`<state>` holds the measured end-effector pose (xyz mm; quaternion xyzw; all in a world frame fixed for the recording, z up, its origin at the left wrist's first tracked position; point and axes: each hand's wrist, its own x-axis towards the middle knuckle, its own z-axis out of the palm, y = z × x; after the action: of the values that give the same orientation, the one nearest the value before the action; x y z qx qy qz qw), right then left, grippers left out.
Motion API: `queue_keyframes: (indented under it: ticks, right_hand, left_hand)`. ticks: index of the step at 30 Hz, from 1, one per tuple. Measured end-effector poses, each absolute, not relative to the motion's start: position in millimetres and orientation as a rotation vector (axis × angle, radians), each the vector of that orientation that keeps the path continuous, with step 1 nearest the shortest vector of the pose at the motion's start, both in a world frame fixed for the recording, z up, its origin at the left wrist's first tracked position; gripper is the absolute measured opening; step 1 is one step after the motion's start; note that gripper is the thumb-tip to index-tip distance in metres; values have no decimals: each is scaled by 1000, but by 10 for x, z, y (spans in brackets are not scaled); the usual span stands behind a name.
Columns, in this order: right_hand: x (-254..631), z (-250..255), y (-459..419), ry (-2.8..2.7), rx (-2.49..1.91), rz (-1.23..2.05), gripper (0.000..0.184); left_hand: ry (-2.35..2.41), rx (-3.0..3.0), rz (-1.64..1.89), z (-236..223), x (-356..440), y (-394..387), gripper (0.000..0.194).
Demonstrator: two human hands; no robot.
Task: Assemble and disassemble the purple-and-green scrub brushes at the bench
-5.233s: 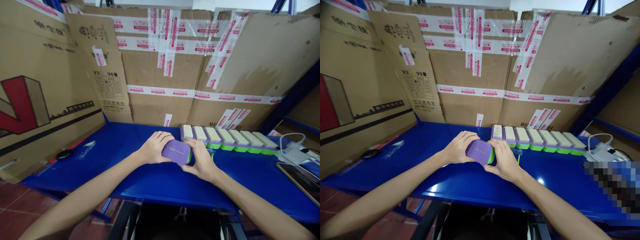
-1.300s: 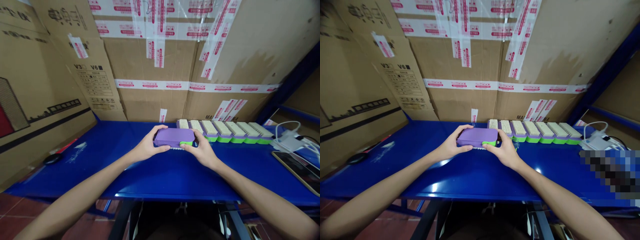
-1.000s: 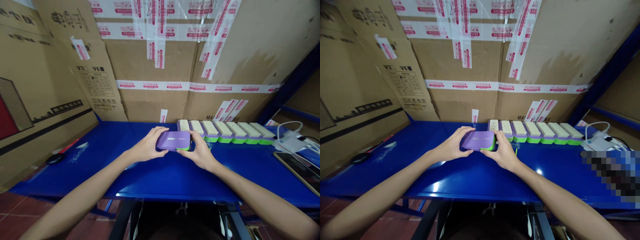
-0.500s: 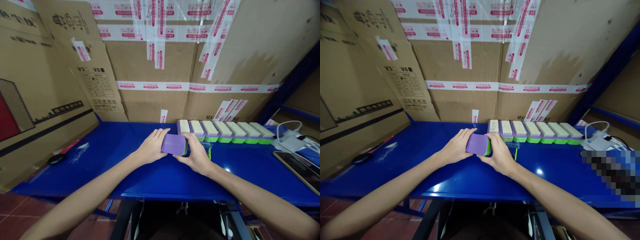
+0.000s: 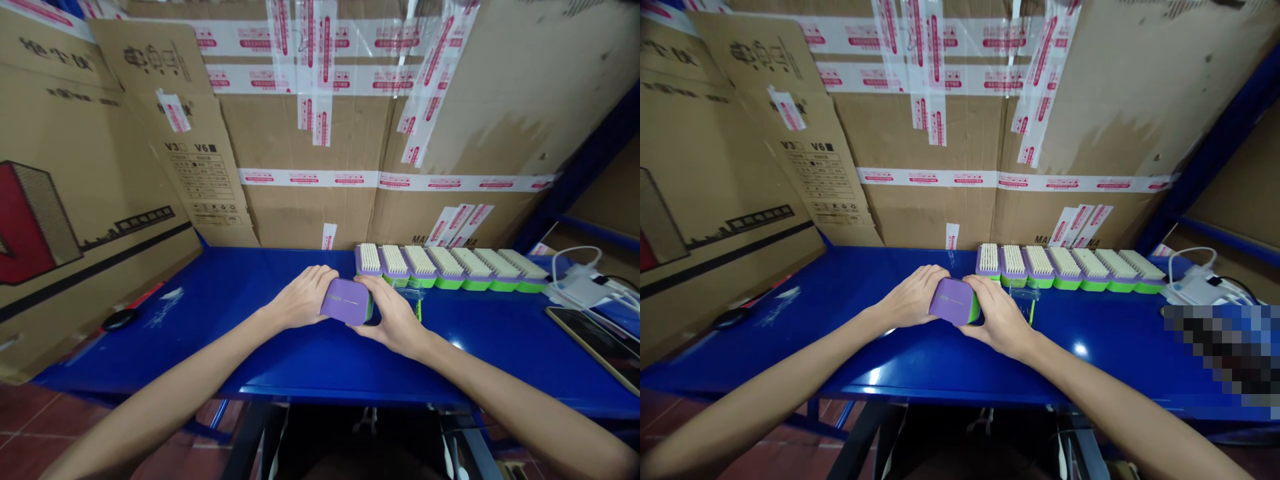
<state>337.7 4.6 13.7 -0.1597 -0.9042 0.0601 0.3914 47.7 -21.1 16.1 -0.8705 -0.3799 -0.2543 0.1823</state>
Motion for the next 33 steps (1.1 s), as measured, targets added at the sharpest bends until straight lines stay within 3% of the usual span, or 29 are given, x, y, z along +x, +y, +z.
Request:
queue_keyframes:
  ticks: [21, 33]
  right_hand:
    - [3456, 276, 100, -2349, -404, 505, 83]
    - [3400, 241, 102, -2366, -365, 417, 89]
  left_hand:
    - [-919, -2472, -667, 86, 486, -212, 68]
    - [-897, -2399, -738, 228, 533, -200, 50]
